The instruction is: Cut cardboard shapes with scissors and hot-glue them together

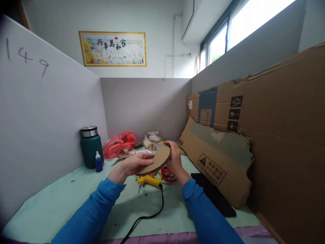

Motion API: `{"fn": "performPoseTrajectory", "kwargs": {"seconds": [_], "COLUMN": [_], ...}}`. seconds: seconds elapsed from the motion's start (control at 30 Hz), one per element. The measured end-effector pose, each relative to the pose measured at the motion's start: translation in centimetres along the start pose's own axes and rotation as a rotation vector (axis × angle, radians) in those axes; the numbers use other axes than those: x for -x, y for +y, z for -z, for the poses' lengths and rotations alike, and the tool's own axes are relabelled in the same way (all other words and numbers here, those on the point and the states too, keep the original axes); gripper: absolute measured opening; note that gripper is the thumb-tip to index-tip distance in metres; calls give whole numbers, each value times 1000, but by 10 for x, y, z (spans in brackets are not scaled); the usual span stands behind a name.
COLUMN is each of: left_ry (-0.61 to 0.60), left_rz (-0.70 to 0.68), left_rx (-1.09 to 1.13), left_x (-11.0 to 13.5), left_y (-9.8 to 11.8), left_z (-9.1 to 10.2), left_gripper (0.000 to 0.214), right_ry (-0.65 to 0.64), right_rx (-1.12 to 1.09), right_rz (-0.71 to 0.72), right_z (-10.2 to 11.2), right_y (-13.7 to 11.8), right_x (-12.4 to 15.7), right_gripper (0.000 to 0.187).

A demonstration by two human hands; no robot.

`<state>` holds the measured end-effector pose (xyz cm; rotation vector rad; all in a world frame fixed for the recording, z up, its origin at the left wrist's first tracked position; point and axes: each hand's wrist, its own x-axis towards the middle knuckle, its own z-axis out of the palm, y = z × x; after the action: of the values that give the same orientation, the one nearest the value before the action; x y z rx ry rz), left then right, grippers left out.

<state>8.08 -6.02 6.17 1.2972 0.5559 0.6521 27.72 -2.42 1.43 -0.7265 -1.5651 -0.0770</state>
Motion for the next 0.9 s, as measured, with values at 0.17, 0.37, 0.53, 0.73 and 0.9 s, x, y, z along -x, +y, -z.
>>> {"fn": "performPoseTrajectory", "kwargs": {"seconds": [0.17, 0.37, 0.53, 0.73, 0.9], "left_ry": [366, 868, 915, 883, 889], "left_rz": [-227, -508, -634, -718, -727], "left_rx": [134, 480, 524, 430, 392], "left_x": [-4, -5, -7, -12, -19], "left_y": [4, 7, 3, -4, -14], "left_z": [15, 59, 76, 83, 87], "left_gripper": [32, 12, 17, 31, 39], "right_ry": [-415, -913, -959, -553, -64], "right_rx": [198, 419, 310, -281, -838], "right_rz": [-290, -85, -165, -533, -843], "right_z": [-19, -39, -39, -35, -27], "right_y": [-7, -32, -30, -15, -10], "right_x": [17, 47, 50, 26, 7], "right_gripper": [37, 46, 23, 26, 32]}}
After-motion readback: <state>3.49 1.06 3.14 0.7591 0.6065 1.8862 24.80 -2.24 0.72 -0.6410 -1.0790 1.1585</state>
